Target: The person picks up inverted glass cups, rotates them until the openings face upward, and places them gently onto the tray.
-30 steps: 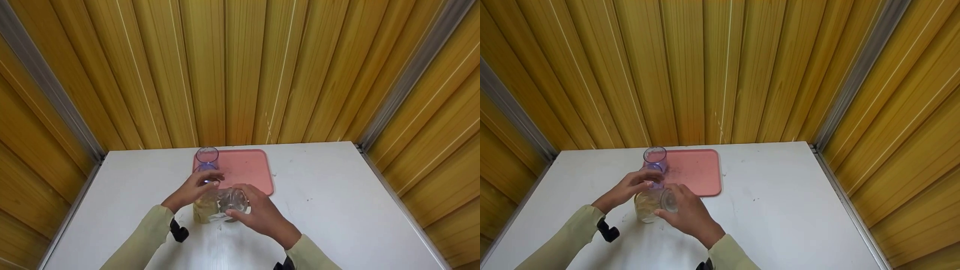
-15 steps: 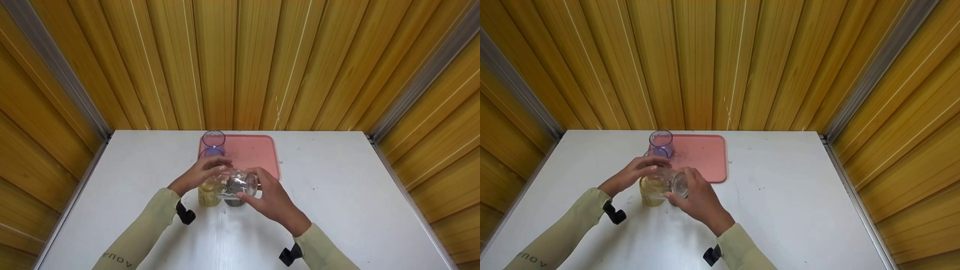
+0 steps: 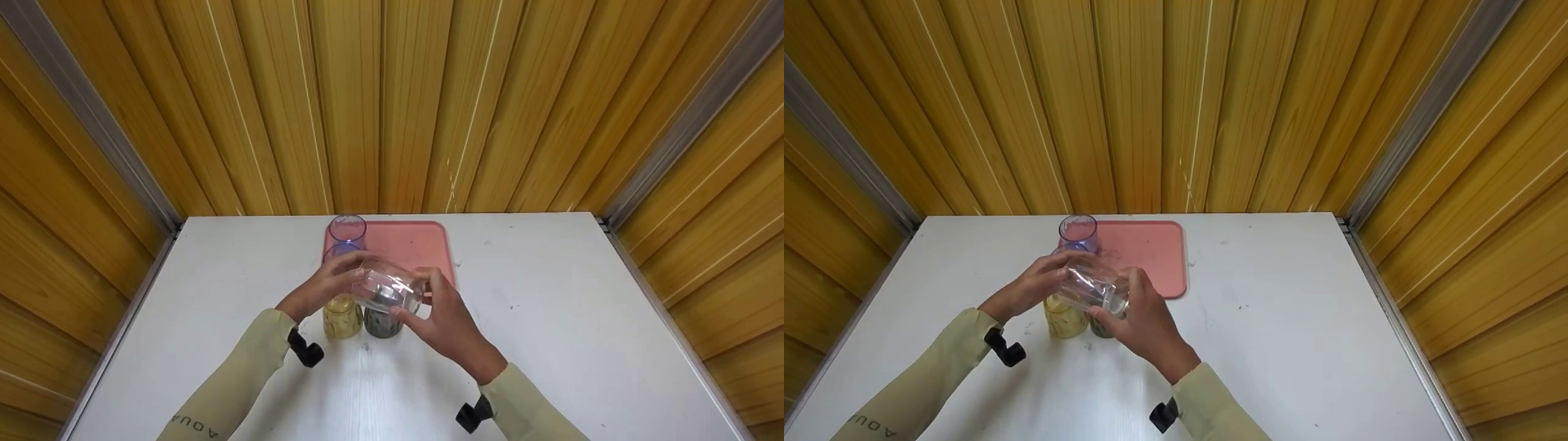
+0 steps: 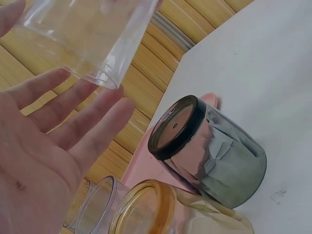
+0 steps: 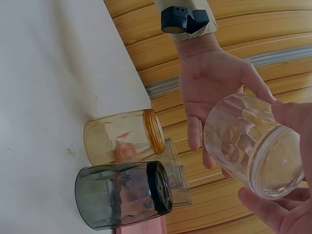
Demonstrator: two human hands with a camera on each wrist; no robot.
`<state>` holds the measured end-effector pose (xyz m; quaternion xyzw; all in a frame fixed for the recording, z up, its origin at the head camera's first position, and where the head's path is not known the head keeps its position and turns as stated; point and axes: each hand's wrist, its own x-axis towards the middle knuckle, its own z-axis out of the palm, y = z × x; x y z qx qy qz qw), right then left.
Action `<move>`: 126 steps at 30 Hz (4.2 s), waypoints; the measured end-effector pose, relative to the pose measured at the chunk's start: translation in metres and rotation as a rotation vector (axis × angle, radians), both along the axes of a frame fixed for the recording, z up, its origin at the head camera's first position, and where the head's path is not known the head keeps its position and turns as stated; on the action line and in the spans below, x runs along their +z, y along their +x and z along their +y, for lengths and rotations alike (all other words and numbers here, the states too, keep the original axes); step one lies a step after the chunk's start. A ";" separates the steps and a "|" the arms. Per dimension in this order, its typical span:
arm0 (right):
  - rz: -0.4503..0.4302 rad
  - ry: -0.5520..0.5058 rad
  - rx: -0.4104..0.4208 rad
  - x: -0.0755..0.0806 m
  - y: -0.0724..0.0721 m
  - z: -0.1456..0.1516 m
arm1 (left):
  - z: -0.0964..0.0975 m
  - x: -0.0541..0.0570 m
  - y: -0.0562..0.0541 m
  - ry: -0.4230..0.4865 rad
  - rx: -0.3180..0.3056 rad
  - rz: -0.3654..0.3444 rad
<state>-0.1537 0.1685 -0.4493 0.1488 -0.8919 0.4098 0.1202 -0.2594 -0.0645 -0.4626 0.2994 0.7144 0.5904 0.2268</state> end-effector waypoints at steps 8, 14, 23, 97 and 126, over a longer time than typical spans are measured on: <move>-0.056 -0.036 0.007 0.000 0.002 -0.002 | 0.000 0.006 0.001 0.001 0.021 0.001; -0.082 0.001 0.012 0.000 0.004 -0.001 | -0.002 0.011 0.000 0.011 0.008 0.057; -0.091 0.048 -0.006 0.006 0.004 -0.001 | 0.002 0.029 0.002 -0.099 0.008 0.166; 0.064 -0.089 0.008 0.044 -0.003 0.024 | 0.044 0.050 0.021 -0.086 -0.048 0.177; 0.019 0.226 0.224 0.082 -0.015 0.029 | 0.033 0.028 0.023 -0.142 -0.075 0.154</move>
